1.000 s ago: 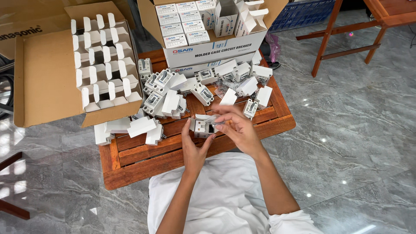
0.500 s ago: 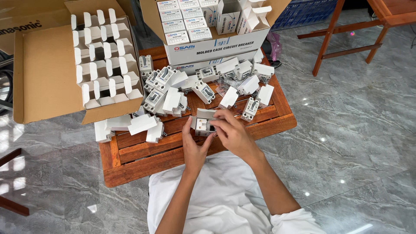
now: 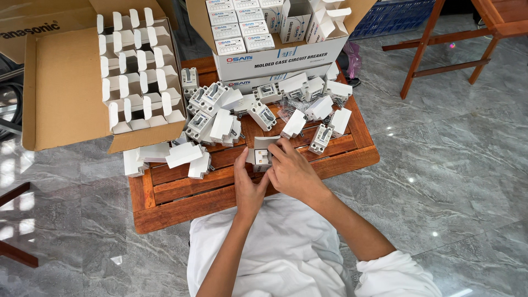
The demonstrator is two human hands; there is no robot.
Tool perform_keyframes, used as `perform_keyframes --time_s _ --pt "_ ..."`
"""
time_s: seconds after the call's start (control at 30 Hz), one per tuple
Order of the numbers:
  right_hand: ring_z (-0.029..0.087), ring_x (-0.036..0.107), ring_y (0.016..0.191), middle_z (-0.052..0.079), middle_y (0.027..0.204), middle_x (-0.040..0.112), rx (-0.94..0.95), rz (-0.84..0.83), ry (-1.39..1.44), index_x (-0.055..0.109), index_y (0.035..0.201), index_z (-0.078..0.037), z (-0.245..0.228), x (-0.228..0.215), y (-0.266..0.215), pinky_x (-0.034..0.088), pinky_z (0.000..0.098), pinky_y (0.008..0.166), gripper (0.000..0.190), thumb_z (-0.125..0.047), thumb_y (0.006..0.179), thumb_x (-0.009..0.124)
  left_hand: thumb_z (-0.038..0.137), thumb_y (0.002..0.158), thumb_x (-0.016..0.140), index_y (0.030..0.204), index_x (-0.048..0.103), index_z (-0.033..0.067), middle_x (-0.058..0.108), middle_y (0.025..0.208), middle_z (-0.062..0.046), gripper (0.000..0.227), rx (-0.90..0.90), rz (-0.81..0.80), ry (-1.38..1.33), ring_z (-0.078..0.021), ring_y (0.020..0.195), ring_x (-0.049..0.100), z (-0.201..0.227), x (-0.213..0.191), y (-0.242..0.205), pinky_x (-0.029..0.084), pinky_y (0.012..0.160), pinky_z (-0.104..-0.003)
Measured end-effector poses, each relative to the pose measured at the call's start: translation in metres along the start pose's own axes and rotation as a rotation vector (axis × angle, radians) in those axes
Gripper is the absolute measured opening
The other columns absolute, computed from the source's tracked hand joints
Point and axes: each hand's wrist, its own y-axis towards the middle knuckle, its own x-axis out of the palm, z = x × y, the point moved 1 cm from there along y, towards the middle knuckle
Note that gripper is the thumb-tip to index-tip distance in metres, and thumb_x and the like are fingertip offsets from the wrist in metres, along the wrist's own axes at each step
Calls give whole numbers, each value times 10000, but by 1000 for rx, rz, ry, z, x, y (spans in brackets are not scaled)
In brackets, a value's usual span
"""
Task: The person sits on the floor and repeatedly picks up white molded case circuit breakers from a wooden table. They rotate each unit to view different sides and then place it back on the table. The person continues this repetitive inspection process throughout the clip.
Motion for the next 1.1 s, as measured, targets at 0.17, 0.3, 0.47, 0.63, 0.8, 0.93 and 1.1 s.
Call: perform_keyframes --time_s 0.17,0.3,0.47,0.63,0.8,0.93,1.1 --pt "462 660 1255 194 1185 656 57 158 115 745 1264 71 3 -5 -9 592 520 1072 320 -17 968 661 138 988 915 1710 359 16 539 1550 -212 918 7 36 -13 -441 1508 551 12 -5 3 454 1262 -621" --pt "402 712 1295 139 1194 747 144 356 191 768 1366 -12 -1 -3 -20 617 482 1090 339 45 1042 684 109 994 906 1687 381 -5 569 1506 -232 877 32 64 -14 -457 1471 584 16 -4 4 478 1239 -628" --pt "379 680 1376 162 1305 781 302 445 381 752 1393 -8 -6 7 -35 573 490 1159 343 -9 1051 721 94 1013 881 1586 468 18 577 1481 -208 710 72 71 -25 -444 1416 632 22 -9 6 539 1178 -621" --pt "404 686 1344 219 1358 746 480 523 687 709 1447 44 -5 20 -47 568 538 1135 358 -15 1095 689 95 1036 849 1449 637 93 587 1484 -120 464 120 52 37 -364 1416 661 25 -8 6 590 1147 -564" --pt "411 704 1383 188 1486 724 385 480 668 815 1310 -27 -15 18 -39 588 524 1124 249 -42 1069 757 96 1076 799 1393 690 90 628 1460 -130 336 124 48 -26 -393 1461 648 27 -11 8 591 1137 -562" --pt "430 652 1447 228 1649 614 337 506 700 816 1226 -16 -15 11 -26 571 524 1144 154 -46 1094 743 85 1086 777 1384 708 71 650 1486 -158 306 114 46 -55 -413 1471 641 35 -14 9 577 1158 -580" --pt "434 757 1317 208 1357 815 351 556 828 731 1043 -14 -9 15 -23 586 547 1093 74 -21 1046 804 70 1110 734 1372 713 39 666 1515 -159 265 80 38 -96 -407 1475 641 33 -17 11 565 1171 -591"
